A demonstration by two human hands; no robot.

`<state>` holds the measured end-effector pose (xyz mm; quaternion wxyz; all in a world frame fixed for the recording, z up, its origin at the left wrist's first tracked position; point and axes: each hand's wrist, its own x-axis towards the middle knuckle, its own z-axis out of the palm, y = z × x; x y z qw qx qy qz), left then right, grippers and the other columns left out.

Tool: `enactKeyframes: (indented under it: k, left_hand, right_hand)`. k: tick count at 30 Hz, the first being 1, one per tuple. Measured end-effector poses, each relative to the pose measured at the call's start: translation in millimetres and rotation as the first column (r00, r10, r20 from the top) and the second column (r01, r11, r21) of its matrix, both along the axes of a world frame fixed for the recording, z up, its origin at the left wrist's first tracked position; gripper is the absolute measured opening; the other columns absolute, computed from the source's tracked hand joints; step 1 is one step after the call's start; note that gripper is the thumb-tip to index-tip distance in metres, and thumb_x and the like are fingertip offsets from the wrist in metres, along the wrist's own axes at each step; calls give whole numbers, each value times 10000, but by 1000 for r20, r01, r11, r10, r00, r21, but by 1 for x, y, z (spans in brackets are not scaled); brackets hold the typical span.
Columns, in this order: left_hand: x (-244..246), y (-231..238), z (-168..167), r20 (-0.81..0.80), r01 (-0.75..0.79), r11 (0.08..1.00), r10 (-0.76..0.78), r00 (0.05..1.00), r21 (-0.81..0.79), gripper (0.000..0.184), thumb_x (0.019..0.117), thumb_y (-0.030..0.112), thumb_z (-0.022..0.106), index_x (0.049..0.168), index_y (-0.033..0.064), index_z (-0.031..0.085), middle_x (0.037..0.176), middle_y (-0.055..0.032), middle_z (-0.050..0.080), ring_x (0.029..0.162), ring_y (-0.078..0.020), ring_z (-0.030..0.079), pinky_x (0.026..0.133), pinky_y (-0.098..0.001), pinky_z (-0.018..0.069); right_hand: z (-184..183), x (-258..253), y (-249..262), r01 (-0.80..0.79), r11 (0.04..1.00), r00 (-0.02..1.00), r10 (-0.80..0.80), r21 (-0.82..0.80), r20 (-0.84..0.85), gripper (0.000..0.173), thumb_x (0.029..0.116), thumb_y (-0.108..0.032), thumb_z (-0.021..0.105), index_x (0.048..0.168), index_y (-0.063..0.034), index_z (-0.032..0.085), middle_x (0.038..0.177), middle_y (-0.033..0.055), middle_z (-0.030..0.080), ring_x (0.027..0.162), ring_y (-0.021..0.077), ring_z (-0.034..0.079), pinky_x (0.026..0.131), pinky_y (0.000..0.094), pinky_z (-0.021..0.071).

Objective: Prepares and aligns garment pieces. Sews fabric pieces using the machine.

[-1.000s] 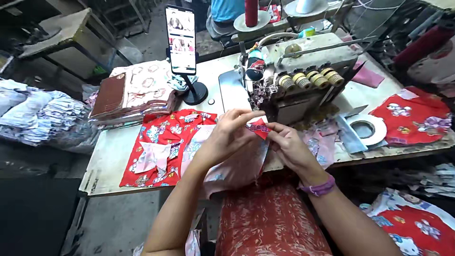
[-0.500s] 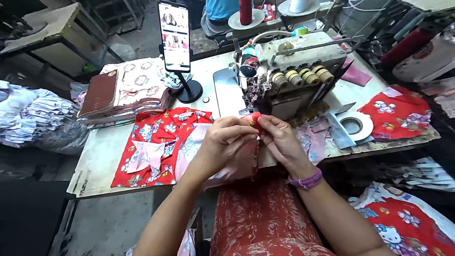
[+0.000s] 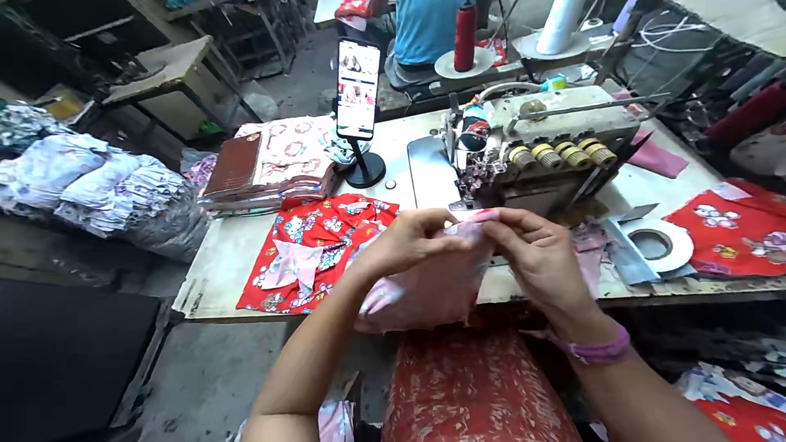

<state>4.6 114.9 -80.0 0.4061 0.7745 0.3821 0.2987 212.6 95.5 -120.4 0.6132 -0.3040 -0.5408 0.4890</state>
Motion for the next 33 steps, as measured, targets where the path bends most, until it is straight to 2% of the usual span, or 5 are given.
enactKeyframes:
  k: [5,15,21,24,33]
  left_hand:
    - [-87,-35,15,-474,-152,986,165,865,66,142,870,135,768,787,26,732,720,-67,671,717,-178,630,706,-456,503]
    - [-81,-111,-35,503,-461,886,374,779,55,84,927,335,733,1001,315,768,941,220,733,822,100,659,743,-116,555]
    - [-83,-64,-39,296,-558,327,590,751,763,174,1024,166,605,1192,128,630,1114,27,663,1050,-50,631,937,-234,520]
    - [-53,-25,-35,-54,-514,510,744,666,690,393,1031,139,554,1368,-61,568,1354,-281,585,1279,-435,544,1073,-593,405]
    - [37,10,-38,50,-250,946,245,968,206,99,963,81,689,1004,16,752,938,-50,723,867,-55,682,832,-225,566]
  right_hand:
    - [32,42,-11,194,974,978,-182,119,-103,235,1019,-74,577,1102,-237,724,1005,-123,742,892,6,697,815,201,594]
    - [11,74,-41,-82,997,992,81,1,93,326,967,-171,688,1289,-184,646,1009,-114,768,909,12,721,850,196,596]
    - [3,37,-14,-11,993,987,-8,-120,-160,195,961,-39,652,1007,-179,778,925,-77,768,788,5,701,739,184,594]
    - [-26,4,8,0,931,995,-37,-366,-95,136,973,43,595,1044,-22,690,862,-7,731,714,54,680,688,232,596]
    - [-37,3,14,-80,938,996,66,-338,-54,179,940,42,604,1078,-18,701,893,13,734,787,64,692,770,250,593]
